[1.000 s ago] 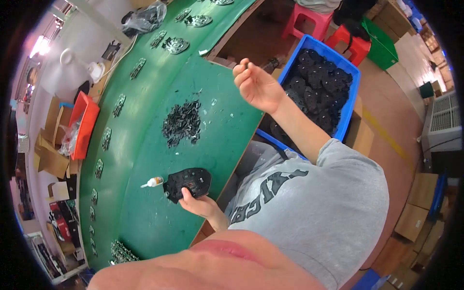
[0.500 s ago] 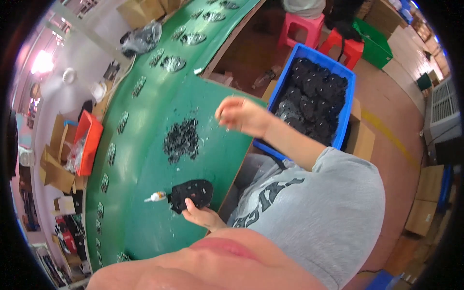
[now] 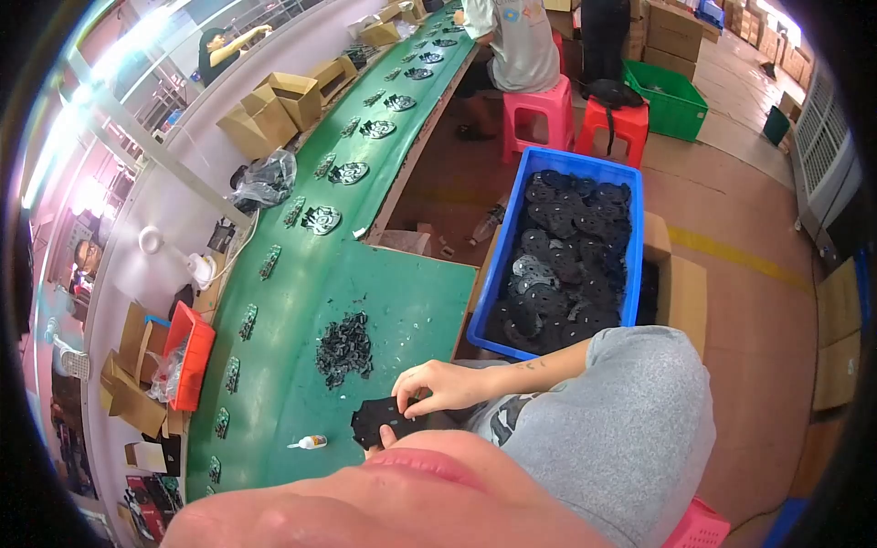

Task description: The person assembles computer mouse bases by taking base shells from a bin, attaching small plastic pieces to them by hand, and placing the assembled bases on the table.

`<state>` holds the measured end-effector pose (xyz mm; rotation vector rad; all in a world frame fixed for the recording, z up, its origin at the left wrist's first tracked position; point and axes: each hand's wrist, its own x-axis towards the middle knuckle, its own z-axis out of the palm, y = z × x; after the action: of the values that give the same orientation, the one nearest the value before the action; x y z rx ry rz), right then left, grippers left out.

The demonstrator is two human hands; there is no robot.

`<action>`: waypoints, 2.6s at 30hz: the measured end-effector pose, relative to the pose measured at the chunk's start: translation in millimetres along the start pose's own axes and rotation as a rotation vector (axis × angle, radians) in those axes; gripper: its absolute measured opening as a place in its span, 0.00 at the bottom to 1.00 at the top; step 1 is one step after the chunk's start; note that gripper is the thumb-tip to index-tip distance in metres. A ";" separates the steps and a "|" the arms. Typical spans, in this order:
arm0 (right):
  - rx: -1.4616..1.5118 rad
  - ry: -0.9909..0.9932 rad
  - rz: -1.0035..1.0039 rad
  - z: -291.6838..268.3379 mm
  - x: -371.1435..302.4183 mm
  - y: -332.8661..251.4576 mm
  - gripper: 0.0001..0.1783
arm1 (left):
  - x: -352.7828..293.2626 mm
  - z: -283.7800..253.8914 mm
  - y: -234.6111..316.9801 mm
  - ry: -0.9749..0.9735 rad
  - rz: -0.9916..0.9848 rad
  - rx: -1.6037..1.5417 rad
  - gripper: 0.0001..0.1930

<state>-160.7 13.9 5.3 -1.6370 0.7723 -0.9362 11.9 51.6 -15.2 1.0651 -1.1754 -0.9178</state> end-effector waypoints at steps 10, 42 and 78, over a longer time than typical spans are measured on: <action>0.205 0.017 0.138 -7.7 -5.7 1.9 0.08 | -2.6 8.3 6.1 -0.026 0.027 0.075 0.11; 0.543 -0.141 0.360 -24.6 -3.0 16.7 0.13 | -3.4 14.4 -1.0 -0.062 -0.153 -0.076 0.10; 0.348 -0.106 0.286 -22.2 -4.9 11.4 0.14 | -5.0 21.7 0.2 -0.085 -0.178 -0.127 0.11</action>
<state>-182.8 5.0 -3.5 -1.2251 0.7035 -0.7262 -10.3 53.1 -15.1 1.0483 -1.0884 -1.1714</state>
